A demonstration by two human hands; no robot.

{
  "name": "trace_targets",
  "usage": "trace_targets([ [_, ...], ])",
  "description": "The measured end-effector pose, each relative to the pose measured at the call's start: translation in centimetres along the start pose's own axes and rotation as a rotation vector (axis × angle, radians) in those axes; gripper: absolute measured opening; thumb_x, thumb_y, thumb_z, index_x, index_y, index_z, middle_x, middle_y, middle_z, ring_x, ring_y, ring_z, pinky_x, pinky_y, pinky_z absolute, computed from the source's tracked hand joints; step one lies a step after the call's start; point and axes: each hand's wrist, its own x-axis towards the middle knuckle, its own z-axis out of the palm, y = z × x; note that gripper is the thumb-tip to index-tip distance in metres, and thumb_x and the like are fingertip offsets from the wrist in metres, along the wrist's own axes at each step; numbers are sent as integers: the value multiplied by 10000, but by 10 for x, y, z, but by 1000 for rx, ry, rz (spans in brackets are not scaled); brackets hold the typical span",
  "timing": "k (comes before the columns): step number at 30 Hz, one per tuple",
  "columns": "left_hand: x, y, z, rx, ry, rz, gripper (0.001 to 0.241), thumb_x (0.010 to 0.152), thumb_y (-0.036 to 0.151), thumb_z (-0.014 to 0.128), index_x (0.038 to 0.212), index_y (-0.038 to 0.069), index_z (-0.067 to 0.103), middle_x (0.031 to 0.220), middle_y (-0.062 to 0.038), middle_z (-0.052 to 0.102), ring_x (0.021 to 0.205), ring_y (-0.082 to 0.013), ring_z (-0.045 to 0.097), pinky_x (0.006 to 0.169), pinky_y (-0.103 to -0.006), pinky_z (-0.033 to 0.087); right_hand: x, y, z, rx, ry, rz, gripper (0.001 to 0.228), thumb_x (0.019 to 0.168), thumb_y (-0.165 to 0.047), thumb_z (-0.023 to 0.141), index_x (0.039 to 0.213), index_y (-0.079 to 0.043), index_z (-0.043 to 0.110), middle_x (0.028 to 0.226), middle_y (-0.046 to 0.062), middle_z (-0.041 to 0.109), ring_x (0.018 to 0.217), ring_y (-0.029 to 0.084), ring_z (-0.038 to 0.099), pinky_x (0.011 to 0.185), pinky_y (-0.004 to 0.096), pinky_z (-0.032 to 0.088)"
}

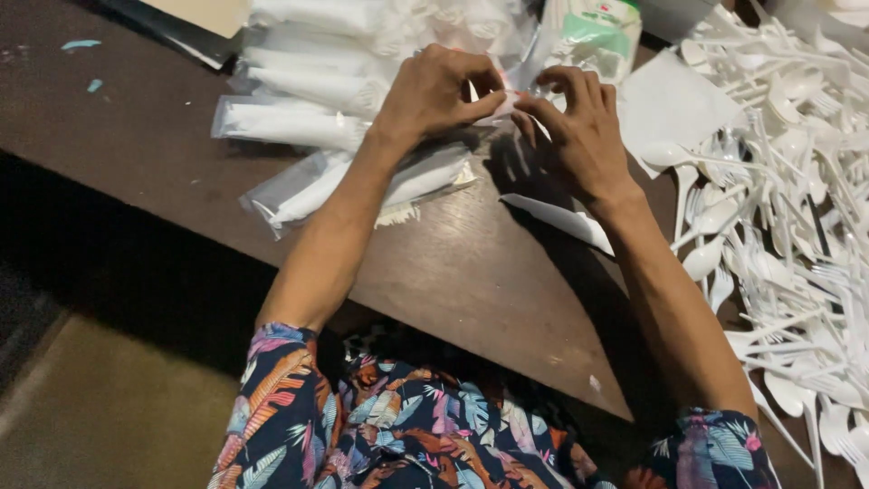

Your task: Wrapping plastic spoons and forks in napkins and placing them into plastic sleeves for packaging.

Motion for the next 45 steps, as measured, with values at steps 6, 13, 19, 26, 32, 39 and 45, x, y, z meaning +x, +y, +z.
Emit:
trace_targets([
  [6, 1, -13, 1, -53, 1, 4, 89, 924, 303, 786, 921, 219, 758, 716, 76, 760, 632, -48, 727, 495, -278, 542, 9, 18, 31, -39, -237, 50, 229, 994, -360, 722, 1114, -179, 794, 1275, 111, 565, 1127, 342, 504, 933, 495, 367],
  [13, -1, -25, -14, 51, -387, 38, 247, 816, 371, 695, 1010, 224, 737, 972, -36, 636, 1002, -270, 553, 817, -465, 387, 5, 23, 25, 110, -246, 69, 181, 984, -311, 761, 1065, -153, 797, 1199, 90, 616, 1035, 286, 582, 874, 459, 345],
  [19, -1, -8, -16, 147, -598, -123, 475, 773, 259, 864, 1226, 232, 722, 1171, -112, 604, 1165, -313, 509, 984, -545, 369, 9, 38, 1, 45, -187, 163, 178, 906, -69, 676, 1065, -147, 662, 1157, 110, 665, 1095, 325, 598, 873, 468, 376],
  [26, -9, -44, 27, 96, -155, -99, 299, 927, 381, 779, 1101, 147, 711, 1112, -77, 595, 1068, -325, 589, 750, -480, 525, 32, 71, 45, 41, -13, 493, 382, 1125, -346, 559, 1184, 5, 699, 980, 180, 687, 940, 388, 605, 770, 517, 451],
  [32, -8, -34, 24, 211, -128, -197, 487, 840, 272, 815, 1252, 167, 577, 1053, -77, 697, 993, -367, 605, 755, -493, 512, 53, 85, 73, 393, -99, 1001, 435, 780, -253, 773, 1153, -44, 690, 905, 161, 756, 742, 267, 734, 643, 414, 550],
  [39, 7, -6, 9, -246, 158, -153, 816, 811, 538, 900, 1446, 203, 513, 1260, -96, 655, 1143, -293, 656, 951, -429, 542, 50, 36, -3, 908, 108, 666, 248, 941, -234, 803, 1142, -91, 778, 947, 129, 739, 901, 188, 687, 809, 340, 558],
  [45, 14, 53, -8, -566, 146, -63, 448, 834, 373, 899, 1213, 226, 712, 1095, 12, 753, 1093, -167, 700, 990, -344, 525, 27, 3, -53, 1078, 124, 583, 186, 940, -136, 782, 1107, -57, 790, 875, 121, 698, 844, 148, 615, 693, 269, 541],
])
